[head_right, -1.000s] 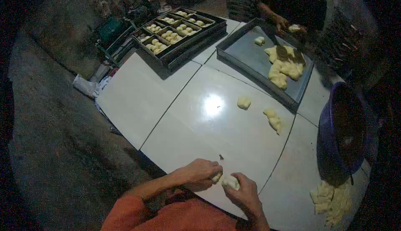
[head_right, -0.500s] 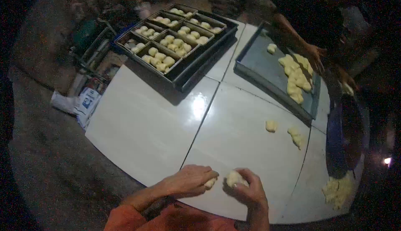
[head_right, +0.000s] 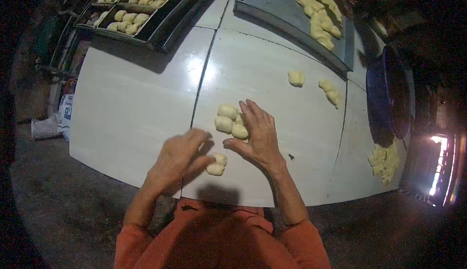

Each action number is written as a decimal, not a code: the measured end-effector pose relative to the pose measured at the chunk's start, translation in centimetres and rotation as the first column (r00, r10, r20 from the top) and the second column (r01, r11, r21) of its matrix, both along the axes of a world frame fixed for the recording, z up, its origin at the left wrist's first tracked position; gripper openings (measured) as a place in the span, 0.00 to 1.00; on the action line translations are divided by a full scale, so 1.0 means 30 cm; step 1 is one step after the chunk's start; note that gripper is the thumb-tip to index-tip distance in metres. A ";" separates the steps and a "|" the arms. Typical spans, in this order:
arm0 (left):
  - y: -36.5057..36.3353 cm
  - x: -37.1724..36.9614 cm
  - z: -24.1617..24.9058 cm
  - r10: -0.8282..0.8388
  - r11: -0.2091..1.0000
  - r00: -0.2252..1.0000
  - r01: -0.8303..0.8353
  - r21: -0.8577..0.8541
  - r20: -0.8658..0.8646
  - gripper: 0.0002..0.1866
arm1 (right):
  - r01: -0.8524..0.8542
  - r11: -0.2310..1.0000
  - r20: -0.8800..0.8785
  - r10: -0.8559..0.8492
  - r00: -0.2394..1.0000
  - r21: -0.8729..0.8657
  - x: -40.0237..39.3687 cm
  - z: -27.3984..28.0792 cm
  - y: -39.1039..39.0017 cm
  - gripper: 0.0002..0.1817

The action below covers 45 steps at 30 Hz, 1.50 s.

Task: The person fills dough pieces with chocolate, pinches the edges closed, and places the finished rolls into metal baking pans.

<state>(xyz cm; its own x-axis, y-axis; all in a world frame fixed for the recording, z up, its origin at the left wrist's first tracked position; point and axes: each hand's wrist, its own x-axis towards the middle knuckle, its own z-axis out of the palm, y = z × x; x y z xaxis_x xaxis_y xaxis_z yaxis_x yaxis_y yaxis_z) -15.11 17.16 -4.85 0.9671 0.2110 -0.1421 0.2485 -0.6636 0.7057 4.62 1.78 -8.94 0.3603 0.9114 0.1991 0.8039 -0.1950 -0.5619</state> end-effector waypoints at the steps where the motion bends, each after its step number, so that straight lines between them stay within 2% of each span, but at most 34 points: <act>1: 0.013 0.032 -0.001 0.070 0.996 0.997 -0.072 0.057 0.030 0.40 | 0.007 1.000 -0.021 -0.008 1.000 -0.017 0.008 0.014 -0.009 0.55; 2: 0.022 0.074 0.014 0.082 0.990 0.986 -0.097 0.103 0.143 0.32 | -0.007 1.000 -0.041 0.007 0.999 -0.008 0.011 0.039 -0.012 0.50; 3: 0.025 0.120 0.011 0.078 0.989 0.986 -0.095 0.112 0.150 0.32 | -0.005 1.000 -0.035 0.005 0.999 0.002 0.021 0.029 -0.018 0.50; 5: 0.035 0.200 -0.016 0.032 0.982 0.975 -0.072 0.177 0.221 0.31 | -0.085 0.996 -0.001 0.085 0.996 -0.022 0.041 -0.007 -0.025 0.43; 6: 0.047 0.229 -0.030 0.024 0.980 0.975 -0.067 0.185 0.223 0.31 | -0.070 0.997 -0.033 0.070 0.997 0.018 0.036 0.008 -0.017 0.34; 7: 0.058 0.259 -0.046 -0.004 0.986 0.988 -0.022 0.163 0.156 0.30 | -0.061 0.998 -0.032 0.062 0.998 0.026 0.043 0.009 -0.013 0.34; 10: 0.087 0.320 -0.048 -0.081 0.989 0.996 0.076 0.126 0.034 0.27 | -0.060 0.998 -0.281 0.059 0.958 0.006 0.070 0.031 -0.003 0.23; 11: 0.092 0.322 -0.050 -0.110 0.988 0.994 0.111 0.109 -0.019 0.24 | -0.047 0.999 -0.284 0.046 0.958 0.005 0.071 0.049 -0.012 0.23; 13: 0.082 0.313 -0.021 -0.109 0.989 0.994 0.108 0.098 -0.005 0.23 | 0.018 0.994 -0.518 -0.073 0.852 -0.111 0.067 0.079 -0.021 0.22; 15: 0.063 0.278 0.023 -0.073 0.996 0.997 0.073 0.051 -0.008 0.22 | 0.009 0.995 -0.567 -0.066 0.821 -0.102 0.062 0.100 -0.052 0.21; 16: 0.044 0.266 0.048 -0.073 0.996 0.997 0.072 0.052 0.014 0.22 | -0.015 0.997 -0.515 -0.025 0.857 -0.072 0.055 0.119 -0.073 0.21; 17: 0.013 0.255 0.087 -0.087 0.994 0.994 0.091 0.053 -0.073 0.24 | -0.040 0.998 -0.459 0.016 0.888 -0.042 0.049 0.137 -0.095 0.21; 19: -0.078 0.214 0.136 -0.092 0.996 0.996 0.092 0.018 -0.001 0.24 | -0.060 0.996 -0.458 0.022 0.889 -0.068 0.035 0.168 -0.166 0.21; 21: -0.184 0.187 0.129 -0.093 0.995 0.994 0.090 -0.048 -0.060 0.26 | -0.111 0.986 -0.444 0.043 0.895 -0.127 0.018 0.195 -0.239 0.21; 23: -0.255 0.156 0.068 -0.107 0.994 0.993 0.105 -0.033 -0.057 0.26 | -0.111 0.979 -0.464 0.021 0.886 -0.168 -0.019 0.159 -0.307 0.23; 25: -0.310 0.139 0.008 -0.044 0.987 0.998 0.050 0.151 -0.040 0.25 | -0.095 0.984 -0.320 0.042 0.947 -0.154 -0.056 0.094 -0.350 0.23; 26: -0.330 0.127 -0.022 -0.055 0.971 0.993 0.077 0.225 -0.100 0.24 | -0.102 0.979 -0.201 0.066 0.977 -0.174 -0.067 0.057 -0.359 0.24; 27: -0.336 0.122 -0.024 -0.070 0.971 0.993 0.090 0.220 -0.097 0.24 | -0.088 0.980 -0.198 0.051 0.979 -0.179 -0.068 0.034 -0.366 0.24; 29: -0.344 0.114 -0.029 -0.002 0.938 1.000 0.005 0.348 -0.007 0.23 | -0.117 0.989 -0.143 0.104 0.984 -0.086 -0.066 0.000 -0.386 0.24; 30: -0.332 0.129 0.002 0.020 0.925 0.995 -0.057 0.375 0.102 0.16 | -0.101 0.991 -0.171 0.085 0.982 -0.086 -0.067 -0.004 -0.392 0.26; 31: -0.330 0.136 0.002 0.002 0.925 0.993 -0.046 0.376 0.117 0.16 | -0.082 0.993 -0.157 0.067 0.985 -0.085 -0.068 0.003 -0.396 0.26; 33: -0.339 0.141 0.000 -0.034 0.889 0.996 -0.007 0.459 0.081 0.20 | -0.146 0.979 -0.173 0.120 0.978 -0.146 -0.058 0.032 -0.390 0.27; 35: -0.350 0.133 0.005 -0.072 0.892 0.992 0.110 0.439 -0.103 0.34 | -0.171 0.976 -0.174 0.147 0.974 -0.134 -0.005 0.051 -0.398 0.29; 37: -0.347 0.143 0.040 -0.095 0.905 0.981 0.156 0.395 -0.170 0.44 | -0.073 0.996 -0.163 0.079 0.983 0.043 0.075 0.058 -0.378 0.29; 38: -0.343 0.157 0.059 -0.100 0.898 0.982 0.159 0.411 -0.163 0.44 | -0.066 0.996 -0.153 0.074 0.985 0.059 0.130 0.060 -0.347 0.29; 40: -0.339 0.183 0.089 -0.051 0.935 0.991 0.092 0.344 -0.127 0.48 | 0.231 0.965 0.002 -0.233 0.973 0.124 0.271 0.065 -0.261 0.28; 41: -0.326 0.199 0.090 -0.058 0.929 0.991 0.097 0.358 -0.120 0.48 | 0.276 0.958 0.093 -0.282 0.955 0.073 0.336 0.070 -0.207 0.27; 42: -0.315 0.216 0.086 -0.044 0.947 0.995 0.071 0.314 -0.092 0.48 | 0.279 0.955 0.245 -0.296 0.923 0.100 0.405 0.064 -0.163 0.25; 43: -0.305 0.233 0.086 -0.029 0.962 0.997 0.045 0.268 -0.067 0.48 | 0.282 0.953 0.246 -0.302 0.921 0.113 0.478 0.017 -0.126 0.25; 45: -0.294 0.282 0.096 -0.012 0.960 1.000 0.015 0.280 -0.013 0.45 | 0.154 0.976 0.434 -0.206 0.877 0.154 0.594 -0.084 -0.069 0.22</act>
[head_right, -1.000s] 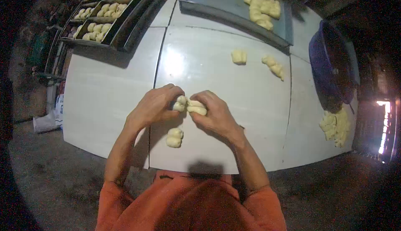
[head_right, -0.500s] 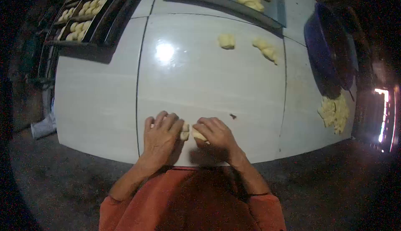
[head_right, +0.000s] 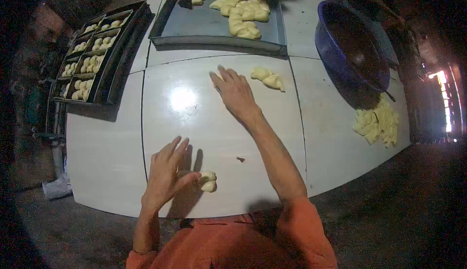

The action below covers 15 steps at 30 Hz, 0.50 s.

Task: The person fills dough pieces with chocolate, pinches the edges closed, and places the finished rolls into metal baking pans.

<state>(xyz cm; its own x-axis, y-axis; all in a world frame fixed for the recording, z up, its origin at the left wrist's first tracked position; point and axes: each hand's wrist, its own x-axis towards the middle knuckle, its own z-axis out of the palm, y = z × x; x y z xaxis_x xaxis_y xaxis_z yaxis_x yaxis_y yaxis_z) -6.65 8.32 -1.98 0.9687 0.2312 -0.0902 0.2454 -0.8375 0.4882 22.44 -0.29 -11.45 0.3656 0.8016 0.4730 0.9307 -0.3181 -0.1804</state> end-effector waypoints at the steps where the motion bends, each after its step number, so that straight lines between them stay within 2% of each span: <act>1: 0.000 0.028 -0.001 0.049 0.997 0.998 -0.045 -0.070 0.047 0.45 | -0.005 1.000 0.000 0.005 1.000 0.006 0.025 0.009 0.004 0.22; 2: 0.003 0.052 -0.009 0.104 0.986 0.991 -0.090 -0.144 0.089 0.44 | -0.025 0.999 -0.179 0.019 0.984 -0.032 0.046 0.019 0.001 0.20; 3: 0.006 0.075 -0.050 0.112 0.989 0.958 -0.082 -0.122 0.264 0.42 | -0.059 0.996 -0.355 0.030 0.934 -0.071 0.052 0.028 -0.005 0.19; 4: -0.003 0.107 -0.025 0.126 0.988 0.957 -0.097 -0.123 0.259 0.42 | -0.073 0.995 -0.359 0.043 0.932 -0.072 0.025 0.082 -0.017 0.19; 5: -0.027 0.150 0.006 0.263 0.931 0.943 -0.193 -0.310 0.204 0.41 | 0.008 1.000 -0.655 -0.015 0.755 -0.013 -0.011 0.137 -0.047 0.17; 6: -0.055 0.191 0.024 0.386 0.829 0.914 -0.286 -0.481 0.122 0.39 | 0.106 0.994 -0.876 -0.046 0.480 0.006 -0.046 0.168 -0.080 0.16; 7: -0.076 0.226 0.012 0.432 0.783 0.895 -0.310 -0.539 0.112 0.39 | 0.129 0.978 -0.920 0.102 0.380 0.162 -0.080 0.146 -0.107 0.19; 8: -0.098 0.259 -0.007 0.475 0.733 0.874 -0.332 -0.594 0.097 0.39 | 0.125 0.980 -0.926 0.099 0.364 0.154 -0.119 0.134 -0.161 0.19; 9: -0.121 0.289 -0.024 0.475 0.709 0.875 -0.320 -0.628 0.090 0.38 | 0.183 0.956 -0.969 0.208 0.130 0.230 -0.188 0.212 -0.210 0.21; 10: -0.149 0.317 -0.080 0.470 0.663 0.871 -0.241 -0.709 0.143 0.34 | 0.261 0.921 -0.941 0.325 -0.100 0.290 -0.238 0.255 -0.255 0.23; 11: -0.173 0.325 -0.061 0.464 0.512 0.886 -0.275 -0.814 -0.007 0.31 | 0.248 0.932 -0.944 0.303 -0.131 0.265 -0.263 0.251 -0.289 0.26; 12: -0.197 0.335 -0.042 0.426 0.346 0.892 -0.313 -0.884 -0.149 0.27 | 0.298 0.933 -0.937 0.274 -0.216 0.204 -0.278 0.257 -0.332 0.22; 13: -0.227 0.340 -0.074 0.433 0.548 0.901 -0.242 -0.801 0.024 0.18 | 0.290 0.942 -0.933 0.248 -0.261 0.169 -0.271 0.248 -0.380 0.19; 14: -0.249 0.343 -0.079 0.423 0.552 0.905 -0.231 -0.801 0.031 0.18 | 0.283 0.950 -0.927 0.220 -0.303 0.133 -0.260 0.232 -0.423 0.17; 15: -0.267 0.340 -0.080 0.408 0.491 0.913 -0.203 -0.847 0.018 0.16 | 0.292 0.947 -0.929 0.225 -0.294 0.136 -0.255 0.220 -0.458 0.17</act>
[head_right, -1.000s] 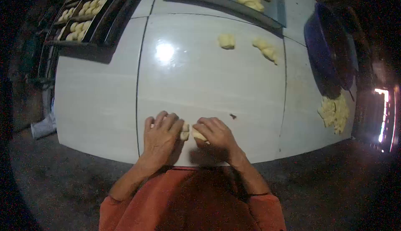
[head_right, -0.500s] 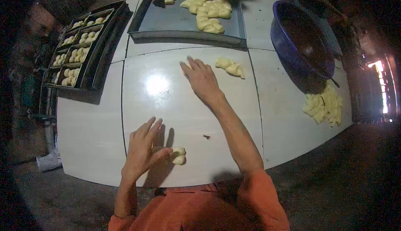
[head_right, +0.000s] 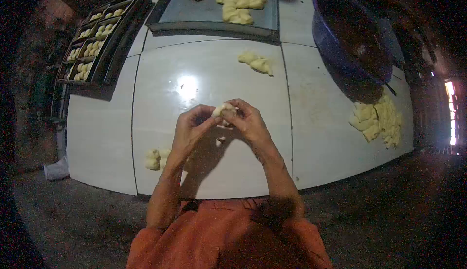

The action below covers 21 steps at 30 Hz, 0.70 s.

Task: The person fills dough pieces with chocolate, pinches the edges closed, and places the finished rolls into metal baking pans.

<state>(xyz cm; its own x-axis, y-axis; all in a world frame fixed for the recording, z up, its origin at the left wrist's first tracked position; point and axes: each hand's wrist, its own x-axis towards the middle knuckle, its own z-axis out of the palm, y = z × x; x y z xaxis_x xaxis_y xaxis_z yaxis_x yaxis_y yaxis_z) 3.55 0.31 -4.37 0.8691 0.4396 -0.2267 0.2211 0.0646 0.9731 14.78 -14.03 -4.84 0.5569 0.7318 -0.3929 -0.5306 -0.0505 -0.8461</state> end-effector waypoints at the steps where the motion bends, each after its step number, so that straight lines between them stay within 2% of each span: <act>1: -0.014 -0.004 -0.005 -0.020 0.997 1.000 0.021 -0.079 0.020 0.13 | 0.021 1.000 0.121 -0.021 0.992 0.002 0.001 -0.012 -0.031 0.17; 2: -0.022 -0.003 -0.043 -0.074 0.997 0.996 0.073 0.015 0.048 0.16 | 0.045 0.999 0.240 -0.045 0.970 0.007 0.002 -0.021 -0.056 0.18; 3: -0.039 0.004 -0.034 -0.088 0.996 0.995 0.087 0.020 0.055 0.16 | 0.059 0.998 0.246 -0.060 0.967 0.011 0.003 -0.030 -0.074 0.18; 5: -0.086 0.026 -0.006 0.057 0.995 0.990 -0.046 -0.084 0.127 0.23 | 0.115 0.990 0.261 -0.133 0.956 0.085 0.005 -0.040 -0.108 0.15; 6: -0.105 0.036 0.012 0.109 0.994 0.980 -0.104 -0.041 0.168 0.30 | 0.177 0.977 0.203 -0.199 0.959 0.121 -0.009 -0.033 -0.109 0.14; 7: -0.119 0.053 0.006 0.088 0.996 0.981 -0.082 -0.043 0.172 0.30 | 0.198 0.973 0.207 -0.220 0.953 0.121 -0.031 -0.022 -0.101 0.14; 9: -0.163 0.092 -0.011 0.106 0.954 0.851 -0.232 0.187 0.515 0.37 | 0.347 0.919 0.089 -0.368 0.926 0.189 -0.077 0.000 -0.083 0.13; 10: -0.202 0.111 0.007 0.093 0.977 0.828 -0.184 0.111 0.552 0.41 | 0.366 0.891 -0.006 -0.378 0.926 0.269 -0.096 -0.003 -0.082 0.13; 11: -0.234 0.116 0.004 0.084 0.994 0.840 -0.111 0.020 0.536 0.42 | 0.380 0.883 -0.154 -0.350 0.924 0.275 -0.111 0.017 -0.095 0.15; 13: -0.298 0.166 -0.086 0.167 0.982 0.703 -0.182 -0.052 0.691 0.44 | 0.527 0.803 -0.293 -0.452 0.843 0.279 -0.131 0.114 -0.067 0.15; 14: -0.325 0.163 -0.108 0.162 0.986 0.711 -0.095 -0.135 0.684 0.46 | 0.537 0.796 -0.281 -0.467 0.839 0.279 -0.122 0.115 -0.076 0.15; 15: -0.332 0.158 -0.109 0.151 0.987 0.707 -0.071 -0.143 0.691 0.46 | 0.526 0.804 -0.285 -0.455 0.844 0.276 -0.109 0.117 -0.093 0.15; 17: -0.357 0.155 -0.114 0.055 0.980 0.796 0.071 -0.184 0.603 0.47 | 0.530 0.801 -0.262 -0.468 0.844 0.278 -0.075 0.129 -0.139 0.15; 18: -0.391 0.170 -0.140 0.139 0.895 0.803 0.149 -0.421 0.580 0.50 | 0.494 0.827 -0.247 -0.437 0.865 0.268 -0.048 0.138 -0.158 0.15; 19: -0.407 0.175 -0.129 0.124 0.887 0.790 0.183 -0.424 0.601 0.50 | 0.455 0.852 -0.229 -0.404 0.886 0.257 -0.018 0.152 -0.181 0.15; 21: -0.402 0.184 -0.095 -0.127 0.949 0.875 0.244 -0.200 0.467 0.52 | 0.454 0.839 -0.131 -0.435 0.891 0.299 0.095 0.199 -0.237 0.14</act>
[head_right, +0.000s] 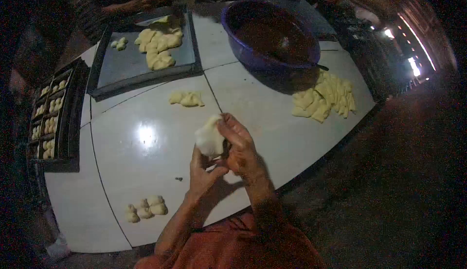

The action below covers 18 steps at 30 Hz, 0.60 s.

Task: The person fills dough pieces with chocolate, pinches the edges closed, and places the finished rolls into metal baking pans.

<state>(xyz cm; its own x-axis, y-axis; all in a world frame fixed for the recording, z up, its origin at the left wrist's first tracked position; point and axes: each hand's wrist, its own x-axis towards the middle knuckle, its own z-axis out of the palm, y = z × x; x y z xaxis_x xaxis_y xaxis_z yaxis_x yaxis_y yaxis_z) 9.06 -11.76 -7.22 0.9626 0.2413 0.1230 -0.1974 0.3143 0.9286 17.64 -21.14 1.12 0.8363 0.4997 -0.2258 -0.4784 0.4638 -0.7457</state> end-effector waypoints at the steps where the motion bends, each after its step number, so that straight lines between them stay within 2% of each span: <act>1: -0.005 -0.003 0.043 -0.050 0.998 0.993 0.046 -0.036 -0.106 0.52 | 0.146 0.988 0.136 -0.139 0.981 -0.040 0.083 0.031 -0.041 0.14; 2: -0.006 0.002 0.068 -0.077 0.997 0.983 0.077 -0.005 -0.168 0.43 | 0.287 0.956 0.268 -0.263 0.927 -0.054 0.174 0.063 -0.085 0.14; 4: -0.005 0.027 0.109 -0.055 0.995 0.946 0.079 0.063 -0.320 0.33 | 0.341 0.929 0.513 -0.223 0.829 -0.146 0.427 0.091 -0.218 0.14; 5: -0.008 0.039 0.104 -0.035 0.996 0.950 0.059 0.069 -0.311 0.33 | 0.375 0.883 0.577 -0.155 0.802 -0.284 0.556 0.105 -0.287 0.13; 6: -0.006 0.049 0.097 0.027 0.989 0.945 0.023 0.149 -0.325 0.28 | 0.412 0.815 0.631 -0.075 0.772 -0.408 0.684 0.119 -0.338 0.14; 7: -0.025 0.064 0.091 0.088 0.972 0.938 -0.007 0.235 -0.335 0.24 | 0.402 0.827 0.638 -0.069 0.767 -0.393 0.805 0.127 -0.377 0.14; 9: -0.084 0.085 0.092 0.143 0.976 0.920 -0.071 0.206 -0.364 0.23 | 0.427 0.623 0.701 0.291 0.651 -0.655 0.998 0.113 -0.429 0.17; 10: -0.110 0.092 0.094 0.178 0.980 0.898 -0.123 0.159 -0.402 0.21 | 0.421 0.634 0.702 0.286 0.652 -0.649 1.071 0.096 -0.430 0.17; 12: -0.162 0.100 0.095 0.169 0.978 0.887 -0.096 0.185 -0.429 0.21 | 0.395 0.266 0.456 0.713 0.533 -0.879 1.178 0.053 -0.422 0.22; 13: -0.187 0.104 0.097 0.155 0.977 0.879 -0.068 0.203 -0.451 0.21 | 0.349 0.209 0.377 0.757 0.534 -0.913 1.209 0.009 -0.413 0.25; 14: -0.206 0.109 0.099 0.143 0.974 0.870 -0.040 0.221 -0.473 0.21 | 0.344 0.220 0.381 0.762 0.524 -0.913 1.274 -0.091 -0.430 0.25; 16: -0.227 0.116 0.109 0.166 0.953 0.867 -0.018 0.304 -0.469 0.20 | 0.396 0.146 0.278 0.912 0.300 -0.906 1.281 -0.146 -0.401 0.20; 17: -0.234 0.117 0.117 0.159 0.955 0.865 -0.013 0.295 -0.475 0.20 | 0.232 -0.014 0.041 0.972 0.230 -0.973 1.315 -0.140 -0.397 0.20; 18: -0.239 0.117 0.125 0.151 0.959 0.864 -0.010 0.284 -0.480 0.20 | 0.231 -0.008 0.044 0.975 0.219 -0.973 1.316 -0.122 -0.406 0.20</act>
